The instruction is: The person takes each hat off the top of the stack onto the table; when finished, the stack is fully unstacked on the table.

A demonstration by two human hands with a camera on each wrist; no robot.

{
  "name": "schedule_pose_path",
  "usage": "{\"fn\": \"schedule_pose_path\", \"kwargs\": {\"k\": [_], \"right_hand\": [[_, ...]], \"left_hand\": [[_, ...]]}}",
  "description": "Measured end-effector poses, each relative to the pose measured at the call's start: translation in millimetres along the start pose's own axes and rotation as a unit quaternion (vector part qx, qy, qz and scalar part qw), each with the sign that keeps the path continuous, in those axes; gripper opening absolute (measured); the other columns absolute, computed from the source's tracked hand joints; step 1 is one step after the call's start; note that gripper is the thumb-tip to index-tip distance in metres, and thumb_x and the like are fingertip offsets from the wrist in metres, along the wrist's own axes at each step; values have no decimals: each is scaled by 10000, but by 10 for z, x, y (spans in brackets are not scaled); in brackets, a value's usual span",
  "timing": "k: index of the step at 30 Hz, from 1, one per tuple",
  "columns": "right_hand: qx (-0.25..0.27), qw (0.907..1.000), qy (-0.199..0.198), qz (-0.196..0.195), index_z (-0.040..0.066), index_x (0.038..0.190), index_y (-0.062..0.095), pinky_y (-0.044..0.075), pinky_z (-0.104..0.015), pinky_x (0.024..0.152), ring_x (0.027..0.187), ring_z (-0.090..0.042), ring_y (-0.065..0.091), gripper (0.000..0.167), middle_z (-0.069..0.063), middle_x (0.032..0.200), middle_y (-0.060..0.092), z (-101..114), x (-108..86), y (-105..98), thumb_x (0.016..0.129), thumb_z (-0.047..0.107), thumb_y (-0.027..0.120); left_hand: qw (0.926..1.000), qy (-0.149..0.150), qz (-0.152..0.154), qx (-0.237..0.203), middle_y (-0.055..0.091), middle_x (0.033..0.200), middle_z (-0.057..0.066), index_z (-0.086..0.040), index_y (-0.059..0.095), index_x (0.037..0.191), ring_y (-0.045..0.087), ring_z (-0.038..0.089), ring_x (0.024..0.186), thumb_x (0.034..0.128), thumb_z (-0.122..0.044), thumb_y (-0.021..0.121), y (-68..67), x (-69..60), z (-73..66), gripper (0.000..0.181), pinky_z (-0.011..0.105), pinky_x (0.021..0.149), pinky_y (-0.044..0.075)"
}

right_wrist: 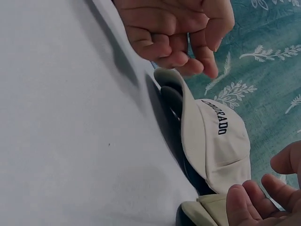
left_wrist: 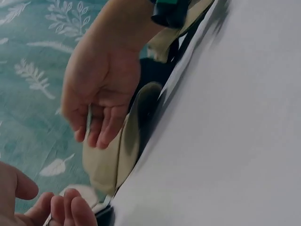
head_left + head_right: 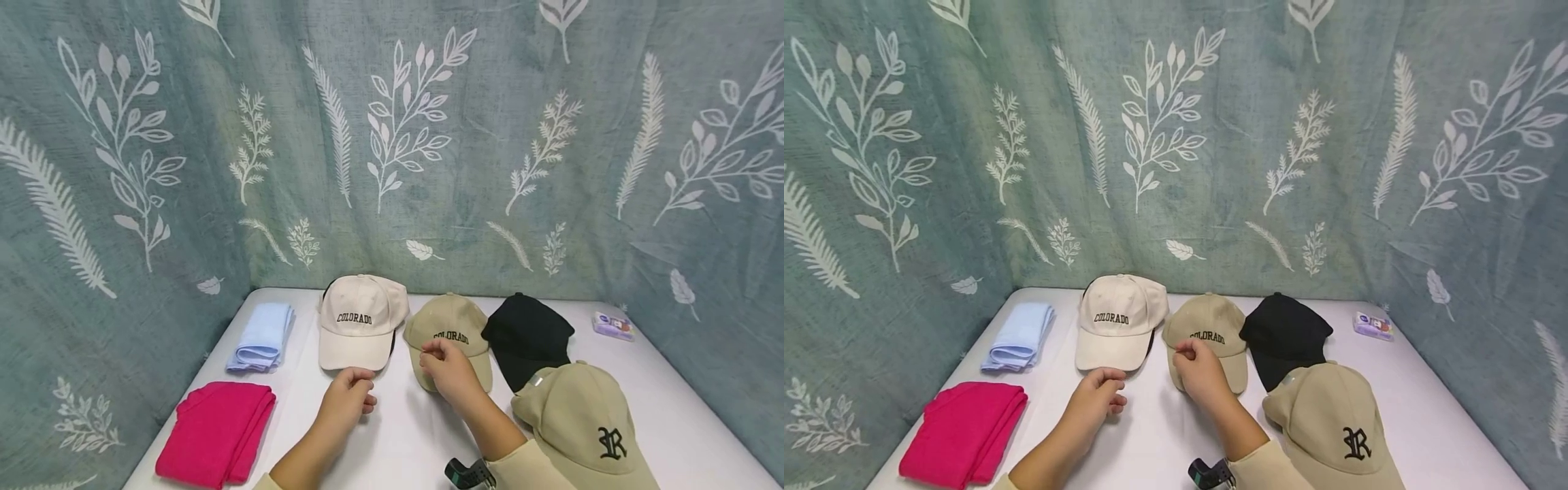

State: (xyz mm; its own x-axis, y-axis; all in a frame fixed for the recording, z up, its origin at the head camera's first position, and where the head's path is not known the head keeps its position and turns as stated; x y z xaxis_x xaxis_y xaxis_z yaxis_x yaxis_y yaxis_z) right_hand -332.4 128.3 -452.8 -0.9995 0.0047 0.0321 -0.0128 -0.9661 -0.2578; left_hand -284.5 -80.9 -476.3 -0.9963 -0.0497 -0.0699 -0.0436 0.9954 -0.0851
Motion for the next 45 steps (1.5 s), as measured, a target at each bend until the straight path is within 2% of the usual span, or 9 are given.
{"fn": "schedule_pose_path", "kwargs": {"k": [7,13,16,21,26,30,36,39,45], "right_hand": [[581,9980,253,23,-93,1268,602,599,-302,874,993,-235,691,315,-171,1123,645,12,111,160,1027,109,601],[782,9964,310,-34,-88,1261,616,595,-258,855,962,-201,685,307,-152,1107,651,16,235,304,1013,93,610],[846,9960,296,-49,-106,1266,603,595,-251,844,954,-203,685,308,-158,1099,645,10,278,381,1016,74,593],[1427,9883,533,-63,-119,1313,547,578,-243,856,1003,-228,658,324,-215,1176,611,-53,339,472,1037,51,545],[1835,9803,685,-258,-113,1333,522,570,-294,892,1017,-247,619,331,-241,1192,577,-122,421,545,1033,26,528],[1982,9767,692,-452,-122,1338,516,562,-318,888,971,-228,605,347,-198,1131,578,-138,488,629,1020,16,530],[1374,9837,458,-1064,-81,1328,572,501,-306,836,972,-224,581,360,-139,1113,591,-106,577,725,994,55,572],[1021,9872,399,-1155,-58,1351,566,505,-385,964,1141,-300,566,382,-195,1234,580,-133,598,776,993,73,593],[824,9926,211,-862,-56,1495,444,435,-522,1170,1435,-450,448,550,-323,1511,449,-215,638,878,987,74,609]], "left_hand": [[9977,-114,-541,-390,618,1015,182,96,624,1215,622,156,738,953,-59,490,-427,236,-1,332,248,652,568],[9935,-406,-1047,-198,597,1110,214,85,580,1300,629,169,812,1005,-117,469,-650,372,117,375,246,705,592],[9919,-451,-1177,-165,589,1162,239,91,516,1361,655,175,846,1008,-121,468,-690,408,175,415,253,747,610],[9909,-601,-1193,-155,542,1314,300,81,420,1458,697,211,898,994,-142,470,-712,465,206,517,275,801,623],[9920,-802,-959,-194,426,1483,326,52,350,1527,686,258,999,1012,-200,468,-714,577,201,585,292,838,620],[9937,-691,-879,-15,467,1458,329,69,319,1541,694,286,1003,1011,-181,474,-717,678,179,606,333,881,616],[9945,-674,-796,-113,429,1488,336,71,277,1563,643,392,1174,1018,-163,465,-752,727,155,623,383,967,597],[9941,-709,-757,-302,423,1483,356,88,276,1560,618,406,1213,1029,-137,456,-761,719,175,605,399,994,585],[9945,-589,-762,-403,467,1440,362,137,286,1541,634,354,1164,1036,-80,465,-771,724,236,579,419,1005,579]]}}
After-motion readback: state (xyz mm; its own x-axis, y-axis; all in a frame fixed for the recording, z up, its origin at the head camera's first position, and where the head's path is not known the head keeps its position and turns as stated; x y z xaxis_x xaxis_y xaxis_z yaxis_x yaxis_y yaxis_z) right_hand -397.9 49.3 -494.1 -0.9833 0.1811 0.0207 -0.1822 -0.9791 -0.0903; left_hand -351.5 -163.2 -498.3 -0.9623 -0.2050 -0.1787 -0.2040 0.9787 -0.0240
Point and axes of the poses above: each hand's wrist, its own x-axis towards the middle knuckle, its own y-axis out of the palm, z = x × y, the point moved 3 cm from there along x, towards the middle knuckle
